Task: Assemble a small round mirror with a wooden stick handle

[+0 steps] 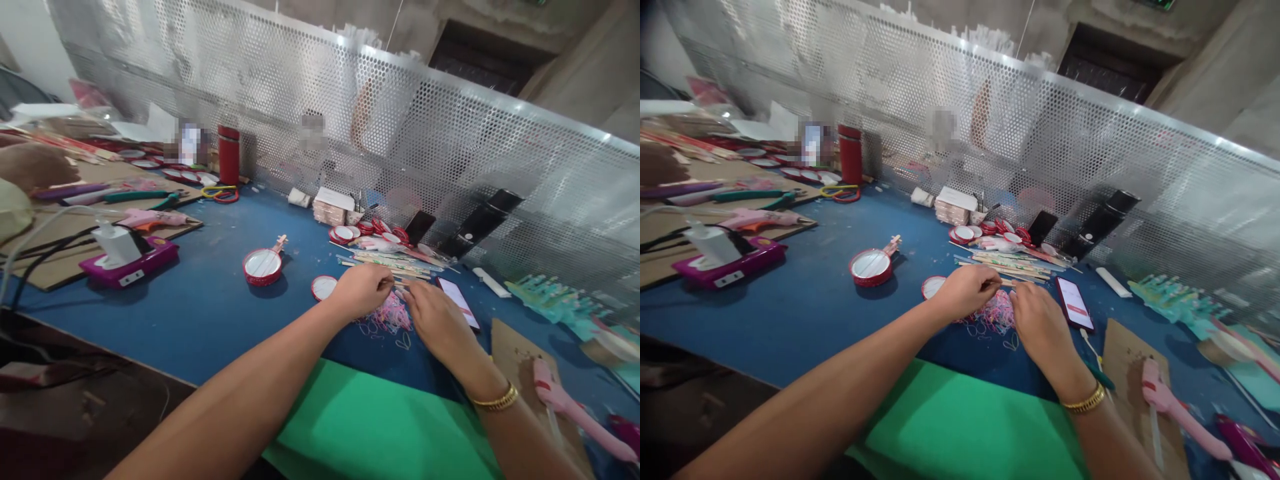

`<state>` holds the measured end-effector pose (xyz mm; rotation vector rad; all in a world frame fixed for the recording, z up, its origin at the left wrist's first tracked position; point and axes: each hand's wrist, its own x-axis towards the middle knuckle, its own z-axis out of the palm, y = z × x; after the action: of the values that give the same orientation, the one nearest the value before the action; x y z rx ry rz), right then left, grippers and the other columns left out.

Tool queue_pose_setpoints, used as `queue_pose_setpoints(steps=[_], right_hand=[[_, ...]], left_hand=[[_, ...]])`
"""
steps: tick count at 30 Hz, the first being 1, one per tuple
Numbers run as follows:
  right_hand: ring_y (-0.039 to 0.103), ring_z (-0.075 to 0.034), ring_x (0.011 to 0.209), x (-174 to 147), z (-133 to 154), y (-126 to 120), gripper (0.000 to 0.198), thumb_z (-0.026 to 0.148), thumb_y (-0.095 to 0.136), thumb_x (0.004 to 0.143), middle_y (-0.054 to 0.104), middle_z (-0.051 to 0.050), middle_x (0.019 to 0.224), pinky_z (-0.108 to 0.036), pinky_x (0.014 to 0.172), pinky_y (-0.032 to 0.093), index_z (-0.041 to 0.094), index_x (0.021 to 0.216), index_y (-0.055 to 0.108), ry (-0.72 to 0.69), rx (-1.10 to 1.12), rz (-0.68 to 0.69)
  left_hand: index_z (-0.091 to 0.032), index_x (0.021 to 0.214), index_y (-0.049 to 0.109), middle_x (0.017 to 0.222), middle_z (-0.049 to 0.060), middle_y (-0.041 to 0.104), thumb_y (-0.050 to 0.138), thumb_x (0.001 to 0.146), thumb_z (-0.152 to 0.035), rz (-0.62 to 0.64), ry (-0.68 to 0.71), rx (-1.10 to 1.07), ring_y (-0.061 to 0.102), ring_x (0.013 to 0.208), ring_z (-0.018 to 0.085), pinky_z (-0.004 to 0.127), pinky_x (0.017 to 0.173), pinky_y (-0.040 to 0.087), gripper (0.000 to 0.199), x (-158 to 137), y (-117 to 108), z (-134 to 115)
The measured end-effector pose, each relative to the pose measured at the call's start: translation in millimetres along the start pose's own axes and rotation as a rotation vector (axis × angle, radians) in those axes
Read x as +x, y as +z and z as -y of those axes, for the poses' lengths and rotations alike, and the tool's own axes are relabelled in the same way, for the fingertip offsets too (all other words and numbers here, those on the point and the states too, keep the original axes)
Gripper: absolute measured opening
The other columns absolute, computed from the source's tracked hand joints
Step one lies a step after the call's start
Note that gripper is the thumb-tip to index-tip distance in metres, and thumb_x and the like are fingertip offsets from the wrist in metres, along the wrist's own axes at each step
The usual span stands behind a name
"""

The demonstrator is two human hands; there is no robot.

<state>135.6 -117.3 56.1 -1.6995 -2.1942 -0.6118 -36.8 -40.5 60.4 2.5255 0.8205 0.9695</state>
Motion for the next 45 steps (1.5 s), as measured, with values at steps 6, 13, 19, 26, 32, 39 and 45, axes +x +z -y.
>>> queue_pose_setpoints(steps=[6, 13, 19, 26, 32, 39, 45], right_hand=[[0.057, -0.025, 0.1, -1, 2, -4, 0.038, 0.038, 0.034, 0.095, 0.061, -0.014, 0.109, -0.037, 0.084, 0.044, 0.014, 0.119, 0.051, 0.018, 0.051, -0.046], [0.057, -0.019, 0.079, 0, 6, 0, 0.028, 0.029, 0.032, 0.096, 0.062, -0.007, 0.081, -0.03, 0.071, 0.039, 0.018, 0.088, 0.056, 0.017, 0.13, 0.112], [0.053, -0.018, 0.072, -2, 8, 1, 0.02, 0.017, 0.037, 0.091, 0.06, -0.005, 0.075, -0.029, 0.068, 0.034, 0.017, 0.081, 0.054, 0.004, 0.045, 0.095], [0.053, -0.018, 0.072, -2, 14, -5, 0.017, 0.013, 0.041, 0.088, 0.061, -0.004, 0.074, -0.029, 0.065, 0.029, 0.018, 0.08, 0.056, 0.063, -0.014, 0.094], [0.051, -0.017, 0.066, 1, 21, -8, 0.016, 0.013, 0.044, 0.085, 0.061, -0.005, 0.07, -0.031, 0.062, 0.024, 0.018, 0.075, 0.055, 0.058, -0.114, 0.091], [0.053, -0.019, 0.076, 4, 8, -17, 0.028, 0.03, 0.038, 0.094, 0.062, -0.006, 0.077, -0.031, 0.069, 0.032, 0.019, 0.086, 0.063, 0.077, 0.045, -0.069], [0.053, -0.02, 0.083, -3, 6, -16, 0.027, 0.037, 0.046, 0.091, 0.062, -0.007, 0.089, -0.033, 0.077, 0.039, 0.023, 0.097, 0.068, 0.134, 0.207, -0.127]], left_hand=[[-0.019, 0.08, 0.067, 0.079, 0.004, 0.068, 0.049, 0.08, -0.022, 0.038, 0.058, 0.046, 0.057, 0.071, 0.015, 0.024, 0.06, 0.036, 0.019, -1, 6, 1], [-0.022, 0.085, 0.07, 0.082, 0.004, 0.07, 0.048, 0.081, -0.024, 0.071, 0.141, 0.144, 0.062, 0.077, 0.018, 0.026, 0.062, 0.04, 0.022, -2, 9, 1], [-0.021, 0.08, 0.07, 0.081, 0.006, 0.07, 0.049, 0.079, -0.023, 0.068, 0.127, 0.229, 0.062, 0.077, 0.019, 0.027, 0.064, 0.043, 0.021, -4, 9, -5], [-0.019, 0.078, 0.069, 0.078, 0.007, 0.068, 0.048, 0.077, -0.02, 0.055, 0.12, 0.258, 0.062, 0.075, 0.021, 0.029, 0.064, 0.044, 0.021, -4, 11, -13], [-0.017, 0.077, 0.07, 0.078, 0.009, 0.069, 0.051, 0.075, -0.021, 0.079, 0.04, 0.248, 0.062, 0.072, 0.021, 0.03, 0.064, 0.044, 0.02, -5, 18, -13], [-0.022, 0.083, 0.073, 0.085, 0.003, 0.07, 0.056, 0.079, -0.025, -0.044, -0.034, 0.054, 0.061, 0.084, 0.016, 0.026, 0.076, 0.044, 0.018, 9, -4, 22], [-0.021, 0.093, 0.073, 0.094, 0.005, 0.071, 0.061, 0.077, -0.023, -0.196, -0.218, 0.105, 0.061, 0.087, 0.017, 0.03, 0.083, 0.045, 0.02, 12, -19, 63]])
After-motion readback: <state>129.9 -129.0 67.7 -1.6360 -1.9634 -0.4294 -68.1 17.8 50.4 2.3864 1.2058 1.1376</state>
